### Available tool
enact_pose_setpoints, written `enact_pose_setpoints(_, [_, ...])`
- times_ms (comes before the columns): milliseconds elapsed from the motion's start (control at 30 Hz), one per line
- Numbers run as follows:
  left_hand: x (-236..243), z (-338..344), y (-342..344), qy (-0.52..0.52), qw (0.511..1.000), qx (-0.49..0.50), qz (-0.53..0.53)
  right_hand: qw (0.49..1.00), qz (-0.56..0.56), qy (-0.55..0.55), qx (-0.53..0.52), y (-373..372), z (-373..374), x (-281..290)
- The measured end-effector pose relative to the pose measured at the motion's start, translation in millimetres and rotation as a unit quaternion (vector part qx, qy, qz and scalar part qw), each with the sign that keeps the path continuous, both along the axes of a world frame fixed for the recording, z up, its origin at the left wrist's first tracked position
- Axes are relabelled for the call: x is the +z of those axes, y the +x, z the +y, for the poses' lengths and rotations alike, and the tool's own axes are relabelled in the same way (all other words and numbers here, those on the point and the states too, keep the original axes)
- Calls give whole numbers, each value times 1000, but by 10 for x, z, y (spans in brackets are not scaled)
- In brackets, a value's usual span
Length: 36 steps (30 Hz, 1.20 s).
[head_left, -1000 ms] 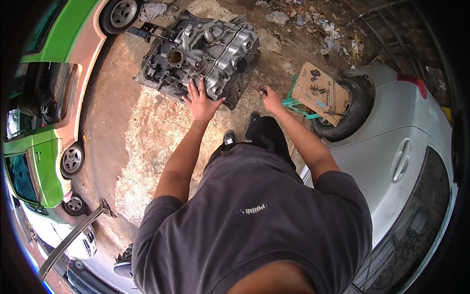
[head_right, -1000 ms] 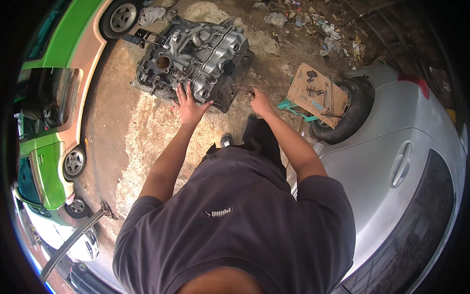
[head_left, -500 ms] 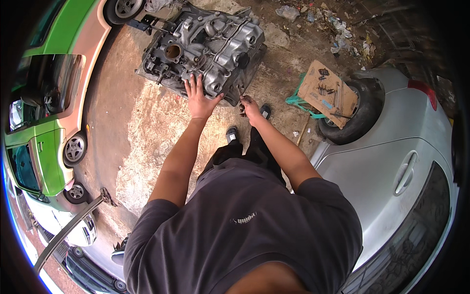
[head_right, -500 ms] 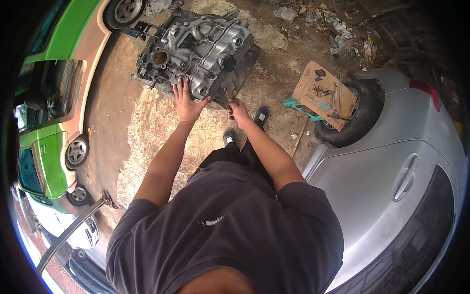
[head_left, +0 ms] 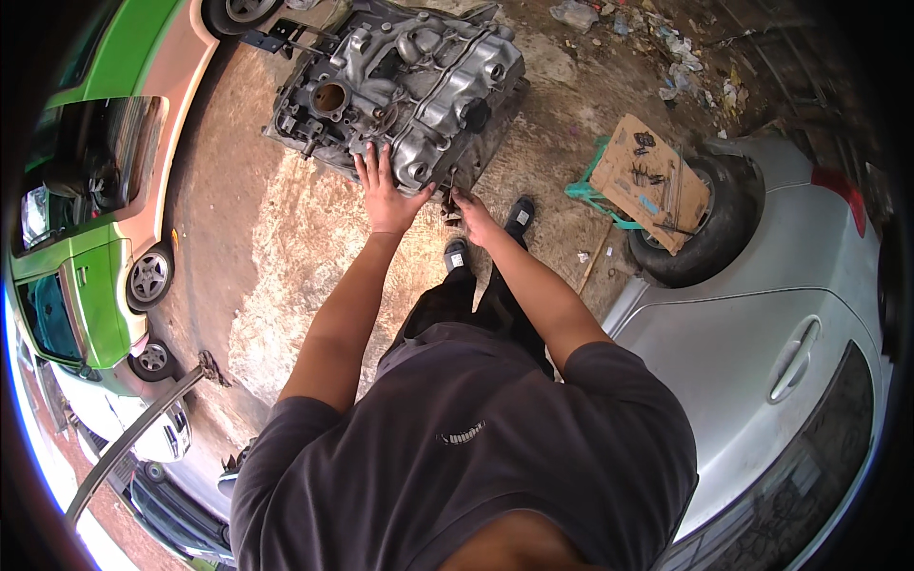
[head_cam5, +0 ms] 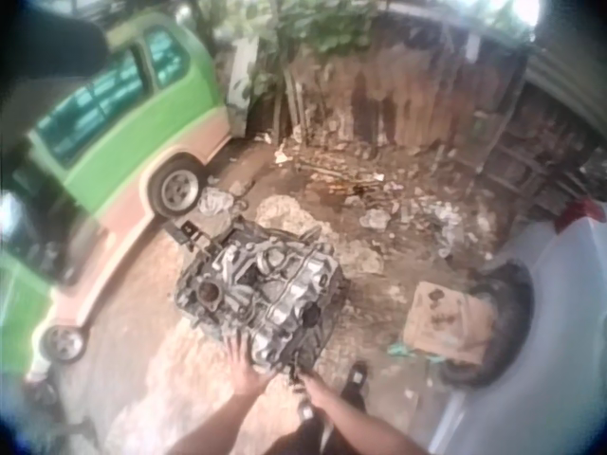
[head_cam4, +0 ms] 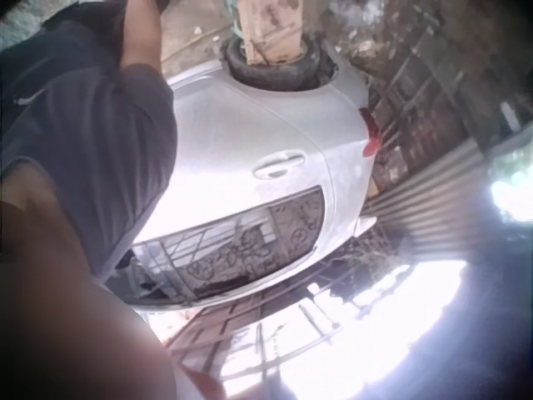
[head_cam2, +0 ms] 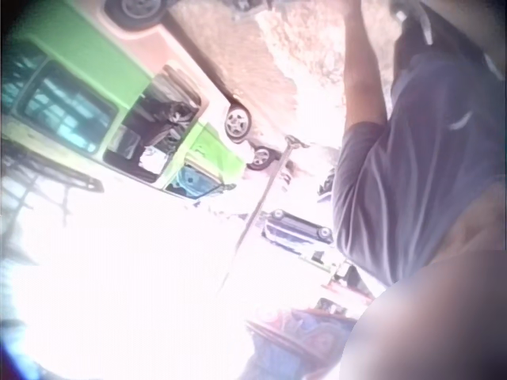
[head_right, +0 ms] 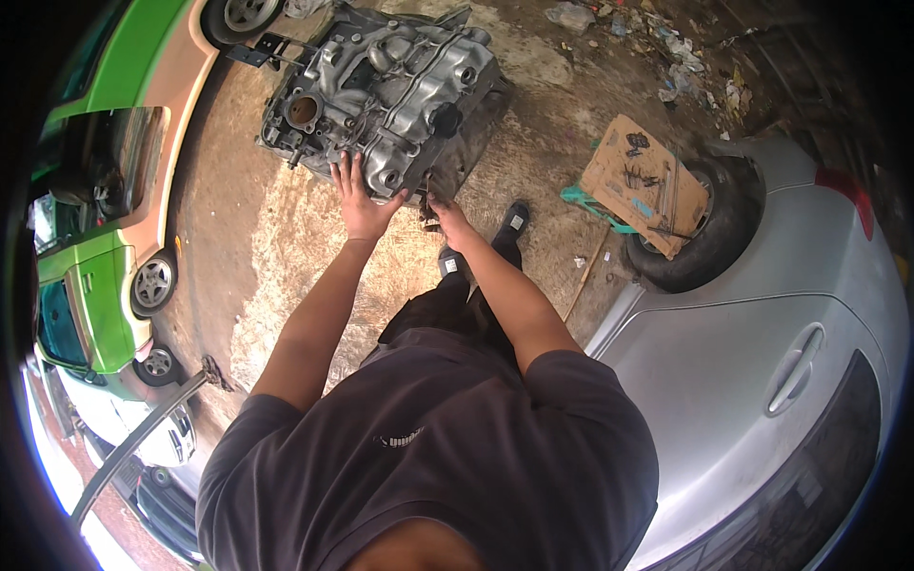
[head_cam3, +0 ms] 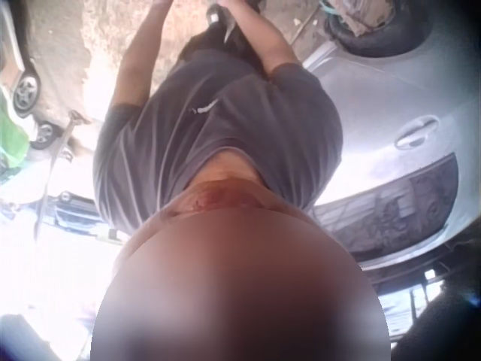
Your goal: The person uses a wrench to loosen and remove bolts from a car engine block resting on the ground. They repeatedly reposition the engine, remove bolts one by one, and place them on a nearby cardboard sheet. The person then lifts and sets aside a detached engine component.
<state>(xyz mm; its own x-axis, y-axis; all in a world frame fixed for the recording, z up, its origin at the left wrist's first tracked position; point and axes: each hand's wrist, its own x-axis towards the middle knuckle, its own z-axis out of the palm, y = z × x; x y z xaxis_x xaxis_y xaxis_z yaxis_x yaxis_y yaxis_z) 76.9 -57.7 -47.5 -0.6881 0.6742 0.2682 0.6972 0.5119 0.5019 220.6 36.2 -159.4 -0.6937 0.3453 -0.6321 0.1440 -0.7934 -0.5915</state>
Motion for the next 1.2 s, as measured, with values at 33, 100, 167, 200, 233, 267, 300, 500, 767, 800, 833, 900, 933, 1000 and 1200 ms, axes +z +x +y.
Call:
enact_pose_setpoints(33, [-6,-4,-9,-4,1000,2,-3,999,3,33,17,0,37,-91])
enact_pose_setpoints(100, [-13,-8,-17,6,1000,-4,11,994,1,99,51,25,167,-252])
enact_pose_setpoints(167, [-9,-19,-11,-12,1000,0,12,979,-4,189,75,33,377,-343])
enact_pose_setpoints(200, [-5,-18,-9,-16,1000,3,6,955,-32,249,159,16,581,-342])
enact_pose_setpoints(233, [3,-22,-6,-13,1000,2,6,914,-35,348,203,44,752,-293])
enact_pose_setpoints(267, [15,-27,-9,-22,1000,6,2,861,-79,437,247,58,940,-202])
enact_pose_setpoints(300, [24,-22,-6,-25,1000,7,1,789,-80,545,273,39,1106,-87])
enact_pose_setpoints(500, [92,-14,8,-42,999,16,-12,401,-92,846,338,-126,1541,830])
enact_pose_setpoints(767, [118,-41,17,-60,998,28,-19,255,-18,901,350,-80,1269,1469])
enact_pose_setpoints(800, [114,-45,19,-59,998,29,-20,246,-36,898,363,-49,1252,1483])
enact_pose_setpoints(833, [108,-44,28,-57,998,29,-22,279,-80,884,365,24,1233,1485])
enact_pose_setpoints(900, [92,-52,19,-55,998,29,-18,346,-148,864,333,185,1161,1421])
enact_pose_setpoints(933, [79,-52,11,-55,998,29,-19,470,-198,797,325,239,1104,1350])
enact_pose_setpoints(1000, [36,-50,10,-50,998,28,-16,683,-289,608,286,370,1004,1178])
enact_pose_setpoints(1200, [-89,-49,-40,-16,999,10,-28,950,-235,203,28,367,435,536])
